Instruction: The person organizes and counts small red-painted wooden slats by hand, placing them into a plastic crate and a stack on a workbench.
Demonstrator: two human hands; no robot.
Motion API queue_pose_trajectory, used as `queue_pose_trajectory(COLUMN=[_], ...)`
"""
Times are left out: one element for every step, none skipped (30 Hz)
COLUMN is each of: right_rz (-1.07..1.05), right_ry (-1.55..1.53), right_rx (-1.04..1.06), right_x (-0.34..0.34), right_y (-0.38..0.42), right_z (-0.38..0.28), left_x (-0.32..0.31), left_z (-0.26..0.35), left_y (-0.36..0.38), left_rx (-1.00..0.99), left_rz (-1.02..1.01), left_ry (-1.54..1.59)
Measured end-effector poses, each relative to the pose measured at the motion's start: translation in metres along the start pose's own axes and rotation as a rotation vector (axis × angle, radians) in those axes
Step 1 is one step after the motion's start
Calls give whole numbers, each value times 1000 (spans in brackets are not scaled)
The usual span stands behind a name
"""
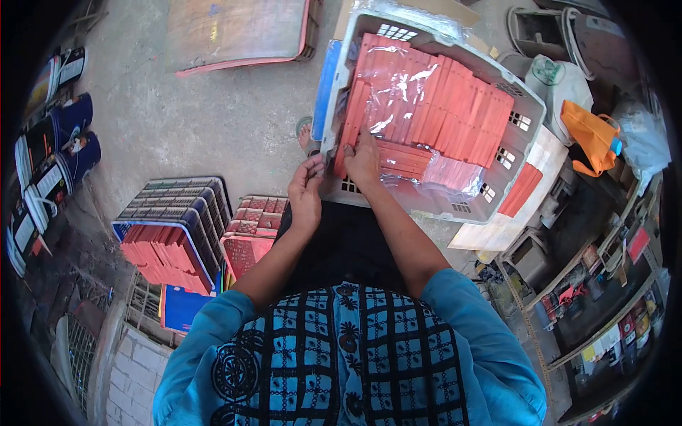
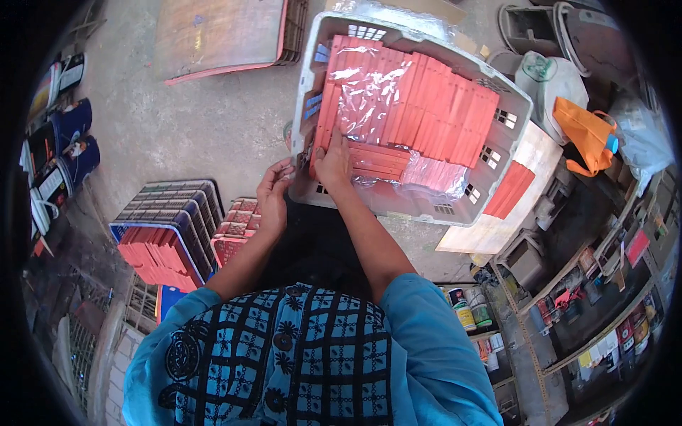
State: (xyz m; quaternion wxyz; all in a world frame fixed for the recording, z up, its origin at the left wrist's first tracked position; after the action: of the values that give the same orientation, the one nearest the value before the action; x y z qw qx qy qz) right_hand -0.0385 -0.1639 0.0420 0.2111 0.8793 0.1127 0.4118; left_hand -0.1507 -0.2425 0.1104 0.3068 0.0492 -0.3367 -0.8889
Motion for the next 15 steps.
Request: queue_pose_trajectory(right_rz=[-9,-4,6,18,70,120,167,280,388,491,626,758,906,965,1021], right_ry=[-18,-41,-61,-82,-162,-248,-338,-337,-338,-340,-282,-223,-140,-212,-123], right_rx=[-18,4,21,38,29,23,23,56,89,123,129,132,14,-55,-138], right_x=[3,6,7,12,22,33,48,73,111,145,172,199,224,249,271], right_y=[-3,-3,0,2,3,4,5,6,7,9,10,10,12,10,13], right_z=[4,8,8,11,18,23,24,29,31,43,71,104,137,181,219], left_x=[-9,-17,-22,-30,-41,-52,-62,-71,-80,-88,-96,-104,-115,-125,-135], left_z=[6,9,12,19,25,35,39,42,43,45,47,47,45,43,40], left_y=[-4,-9,-16,-23,-28,-31,-36,-41,-42,-41,-38,-33,-25,-16,-7], left_rx=[-41,-93,-144,-197,-219,-242,-200,-160,-120,-168,-216,-265,-269,-269,-271], left_rz=[-14,-28,-49,-71,-99,-123,-153,-177,-195,-207,-217,-225,-217,-227,-235], left_ry=[-8,-45,-80,-114,-107,-104,-59,-18,18,-24,-69,-116,-112,-153,-191])
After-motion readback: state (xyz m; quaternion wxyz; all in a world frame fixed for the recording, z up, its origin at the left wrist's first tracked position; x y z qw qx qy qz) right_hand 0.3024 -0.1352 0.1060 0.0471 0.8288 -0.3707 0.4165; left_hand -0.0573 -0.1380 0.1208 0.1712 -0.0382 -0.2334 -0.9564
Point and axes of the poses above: each hand's wrist, its own y-axis away from the middle knuckle, its own x-axis out of the back of the hand, z = x × y, the point moved 2 cm from there along -y, towards the middle knuckle, and after that the axes turned 7 degrees about z, right-handed, at the moved point
